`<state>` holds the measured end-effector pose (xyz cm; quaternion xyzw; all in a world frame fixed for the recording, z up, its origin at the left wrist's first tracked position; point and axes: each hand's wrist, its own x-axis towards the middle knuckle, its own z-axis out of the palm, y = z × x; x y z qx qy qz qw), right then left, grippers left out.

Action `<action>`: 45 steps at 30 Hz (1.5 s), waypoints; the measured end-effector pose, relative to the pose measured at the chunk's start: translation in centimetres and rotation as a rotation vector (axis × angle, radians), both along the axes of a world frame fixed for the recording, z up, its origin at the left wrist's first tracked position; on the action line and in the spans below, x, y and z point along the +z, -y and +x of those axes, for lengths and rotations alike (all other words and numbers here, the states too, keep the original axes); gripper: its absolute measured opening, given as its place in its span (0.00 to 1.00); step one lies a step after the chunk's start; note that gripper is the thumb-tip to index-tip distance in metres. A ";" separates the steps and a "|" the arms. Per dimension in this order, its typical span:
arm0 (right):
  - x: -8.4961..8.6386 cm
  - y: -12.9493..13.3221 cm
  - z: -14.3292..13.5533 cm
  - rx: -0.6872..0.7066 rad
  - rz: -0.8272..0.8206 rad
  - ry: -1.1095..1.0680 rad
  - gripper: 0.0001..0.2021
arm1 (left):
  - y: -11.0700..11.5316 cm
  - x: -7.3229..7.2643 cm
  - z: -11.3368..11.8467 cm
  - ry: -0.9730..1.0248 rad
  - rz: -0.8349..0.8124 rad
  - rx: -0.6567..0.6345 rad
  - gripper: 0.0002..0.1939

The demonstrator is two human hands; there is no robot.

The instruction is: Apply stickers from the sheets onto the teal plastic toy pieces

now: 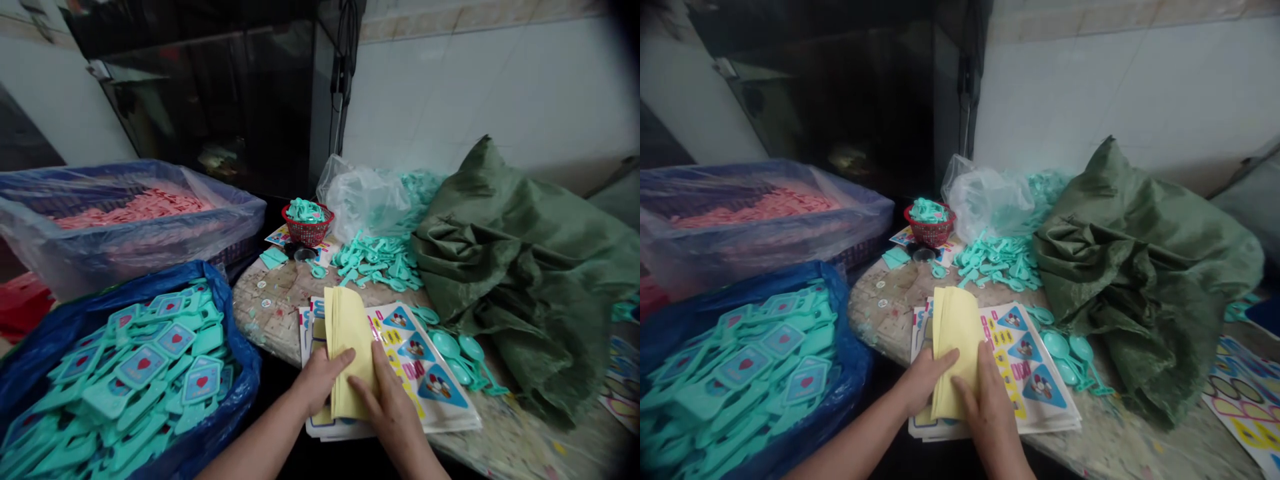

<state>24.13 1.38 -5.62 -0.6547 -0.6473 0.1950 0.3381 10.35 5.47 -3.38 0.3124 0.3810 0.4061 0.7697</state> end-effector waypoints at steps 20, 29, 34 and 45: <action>5.4 0.6 2.4 -0.027 0.098 -0.012 0.29 | -0.1 0.2 0.1 -0.002 -0.007 -0.003 0.25; -0.2 -0.6 0.6 0.094 0.034 0.014 0.30 | -0.1 -0.4 0.0 0.041 -0.008 -0.020 0.25; 1.6 -0.8 1.6 -0.004 -0.124 -0.240 0.27 | 0.0 -0.1 0.0 0.002 -0.008 -0.010 0.26; 5.5 1.2 6.4 -0.184 0.071 -0.019 0.31 | 0.6 0.9 -0.1 -0.009 -0.084 0.040 0.18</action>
